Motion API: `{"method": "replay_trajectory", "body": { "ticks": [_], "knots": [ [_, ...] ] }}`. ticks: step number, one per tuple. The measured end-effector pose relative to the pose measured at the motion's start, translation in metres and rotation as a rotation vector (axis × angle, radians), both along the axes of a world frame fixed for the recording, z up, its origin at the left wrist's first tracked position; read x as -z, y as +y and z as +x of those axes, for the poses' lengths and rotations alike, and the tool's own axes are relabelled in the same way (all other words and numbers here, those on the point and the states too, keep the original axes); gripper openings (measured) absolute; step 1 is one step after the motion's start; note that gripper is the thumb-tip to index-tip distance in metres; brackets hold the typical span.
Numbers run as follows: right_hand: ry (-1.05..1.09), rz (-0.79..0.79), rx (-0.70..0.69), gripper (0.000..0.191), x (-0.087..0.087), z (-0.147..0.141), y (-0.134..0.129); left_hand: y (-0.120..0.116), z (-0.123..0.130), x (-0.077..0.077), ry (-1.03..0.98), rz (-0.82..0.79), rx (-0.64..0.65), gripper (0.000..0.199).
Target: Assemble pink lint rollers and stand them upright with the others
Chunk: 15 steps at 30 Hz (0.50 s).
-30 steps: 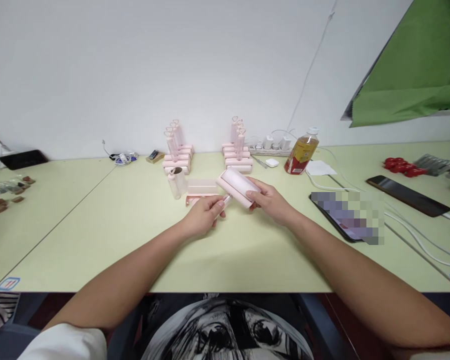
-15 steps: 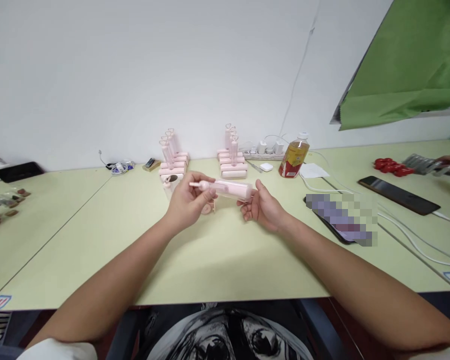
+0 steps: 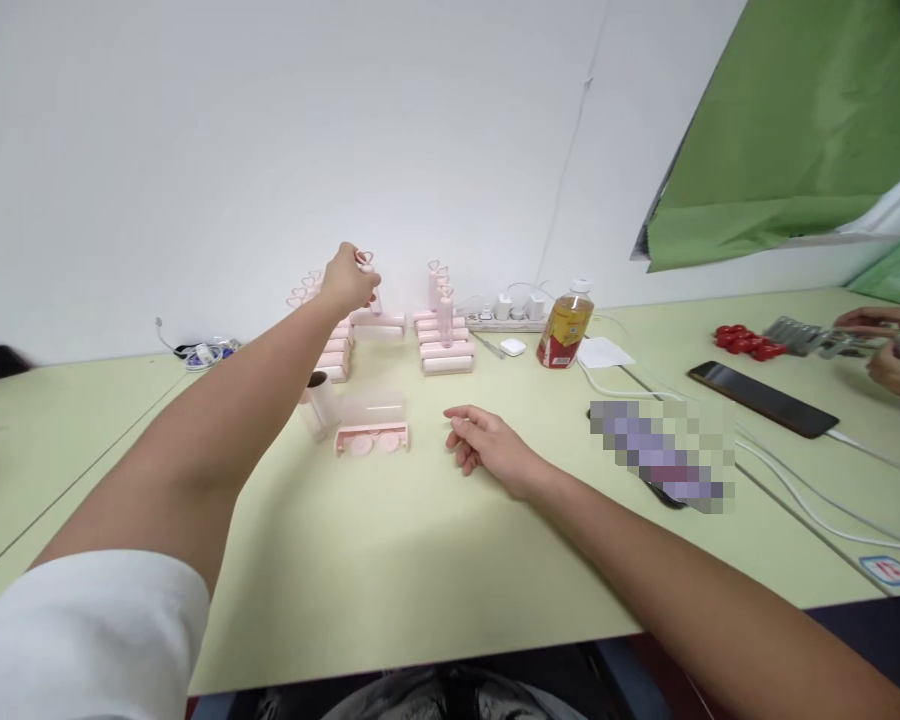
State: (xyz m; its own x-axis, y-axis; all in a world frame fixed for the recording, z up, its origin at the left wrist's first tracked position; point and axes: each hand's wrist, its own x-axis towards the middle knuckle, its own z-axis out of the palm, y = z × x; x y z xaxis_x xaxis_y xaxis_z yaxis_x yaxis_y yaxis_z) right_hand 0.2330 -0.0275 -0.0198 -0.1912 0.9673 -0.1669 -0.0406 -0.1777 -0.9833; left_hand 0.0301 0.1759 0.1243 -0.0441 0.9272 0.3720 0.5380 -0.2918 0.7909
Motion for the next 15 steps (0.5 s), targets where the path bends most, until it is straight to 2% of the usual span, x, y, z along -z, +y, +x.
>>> {"method": "replay_trajectory", "body": {
  "ticks": [3, 6, 11, 15],
  "knots": [
    [-0.037, 0.03, -0.041, 0.029, 0.003, -0.001, -0.001, 0.034, -0.001, 0.007, 0.019, -0.063, -0.04, 0.05],
    [-0.044, 0.057, -0.095, 0.033, 0.008, -0.002, -0.002, 0.057, -0.003, 0.014, 0.03, -0.115, -0.109, 0.055],
    [-0.068, 0.029, -0.125, 0.034, 0.012, -0.002, -0.003, 0.073, -0.005, 0.023, 0.073, -0.2, -0.121, 0.06],
    [-0.086, 0.004, -0.148, 0.031, 0.01, -0.002, -0.004, 0.082, -0.006, 0.029, 0.043, -0.204, -0.115, 0.049]
  ]
}}
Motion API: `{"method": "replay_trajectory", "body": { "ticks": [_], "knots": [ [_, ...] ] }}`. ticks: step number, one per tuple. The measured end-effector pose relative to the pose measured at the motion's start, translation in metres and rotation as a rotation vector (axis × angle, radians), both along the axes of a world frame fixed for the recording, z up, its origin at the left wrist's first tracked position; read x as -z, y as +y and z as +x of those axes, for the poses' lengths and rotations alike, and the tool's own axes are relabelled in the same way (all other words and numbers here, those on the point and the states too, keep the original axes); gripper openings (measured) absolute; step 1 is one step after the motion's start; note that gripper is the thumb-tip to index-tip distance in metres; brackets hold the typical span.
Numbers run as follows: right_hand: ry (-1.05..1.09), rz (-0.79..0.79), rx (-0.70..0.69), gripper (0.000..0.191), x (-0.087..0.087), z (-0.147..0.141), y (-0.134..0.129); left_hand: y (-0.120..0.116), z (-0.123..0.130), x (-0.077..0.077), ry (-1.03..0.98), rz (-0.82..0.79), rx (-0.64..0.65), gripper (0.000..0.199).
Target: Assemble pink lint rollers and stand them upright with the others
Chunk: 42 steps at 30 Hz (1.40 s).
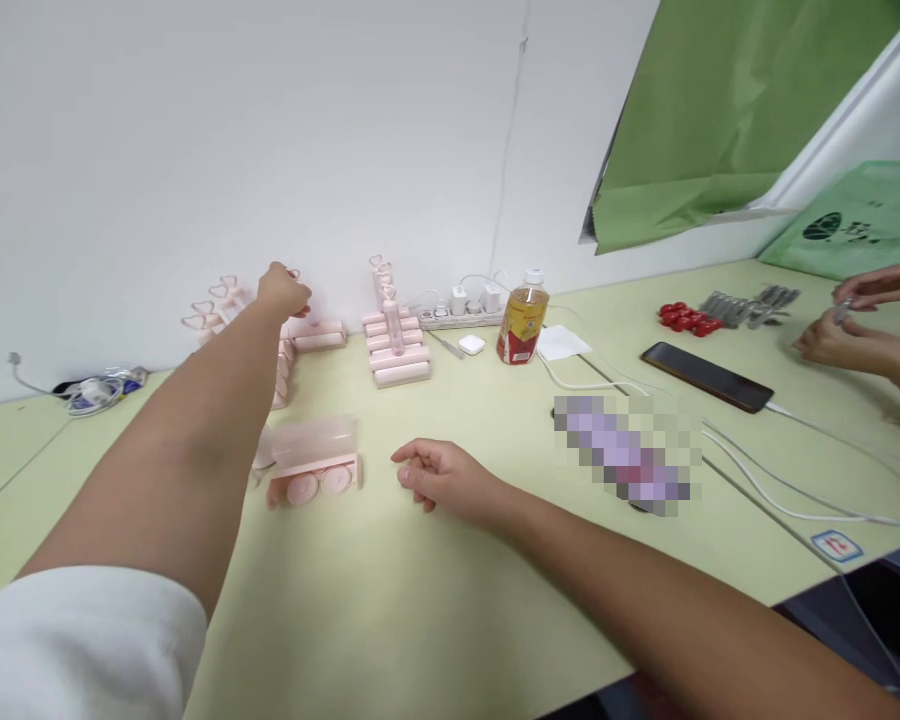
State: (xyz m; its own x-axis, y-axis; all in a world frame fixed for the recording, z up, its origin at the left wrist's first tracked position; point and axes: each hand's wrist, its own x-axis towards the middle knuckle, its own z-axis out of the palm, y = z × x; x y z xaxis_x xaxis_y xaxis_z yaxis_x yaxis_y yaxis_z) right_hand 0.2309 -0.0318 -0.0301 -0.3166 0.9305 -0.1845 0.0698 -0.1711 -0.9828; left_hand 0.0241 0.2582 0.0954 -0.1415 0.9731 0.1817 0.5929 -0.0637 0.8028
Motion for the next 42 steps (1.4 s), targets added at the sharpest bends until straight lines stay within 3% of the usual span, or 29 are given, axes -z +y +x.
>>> {"method": "replay_trajectory", "body": {
  "ticks": [6, 11, 16, 18, 21, 23, 25, 27, 28, 30, 32, 35, 39, 42],
  "knots": [
    [-0.009, 0.01, -0.003, 0.031, -0.001, 0.0, -0.001, 0.007, -0.003, 0.0, 0.011, -0.039, 0.04, 0.031],
    [-0.022, 0.018, -0.013, 0.031, 0.001, 0.0, 0.0, -0.009, -0.007, -0.007, 0.075, -0.044, 0.013, 0.037],
    [-0.028, 0.028, -0.001, 0.031, 0.0, 0.0, 0.002, -0.023, 0.003, -0.034, 0.175, -0.027, -0.023, 0.043],
    [-0.037, 0.034, 0.006, 0.031, -0.001, 0.002, 0.002, -0.043, 0.007, -0.051, 0.373, 0.027, -0.015, 0.048],
    [-0.053, 0.067, 0.009, 0.031, -0.003, 0.004, 0.001, -0.117, -0.009, -0.065, 0.576, 0.278, 0.052, 0.043],
    [-0.065, 0.078, 0.027, 0.03, -0.005, 0.006, 0.0, -0.193, -0.041, -0.053, 0.641, 0.44, 0.053, 0.045],
    [-0.082, 0.09, 0.053, 0.031, -0.008, 0.007, -0.001, -0.277, -0.083, -0.024, 0.614, 0.56, -0.069, 0.046],
    [-0.108, 0.09, 0.054, 0.031, -0.01, 0.007, -0.001, -0.35, -0.126, 0.017, 0.673, 0.487, 0.064, 0.042],
    [-0.123, 0.088, 0.056, 0.031, -0.011, 0.007, 0.0, -0.377, -0.144, 0.038, 0.719, 0.38, 0.153, 0.048],
    [-0.152, 0.095, 0.067, 0.03, -0.011, 0.006, 0.001, -0.41, -0.17, 0.077, 0.777, 0.228, 0.189, 0.052],
    [-0.174, 0.112, 0.087, 0.03, -0.01, 0.006, 0.001, -0.418, -0.177, 0.103, 0.804, 0.131, 0.21, 0.049],
    [-0.186, 0.124, 0.102, 0.031, -0.009, 0.009, 0.001, -0.404, -0.164, 0.115, 0.782, -0.027, 0.324, 0.03],
    [-0.194, 0.12, 0.107, 0.03, -0.012, 0.008, 0.001, -0.367, -0.149, 0.102, 0.787, -0.097, 0.283, 0.03],
    [-0.181, 0.195, 0.127, 0.026, -0.023, 0.002, 0.0, -0.327, -0.149, 0.086, 0.744, -0.113, 0.071, 0.03]
  ]
}}
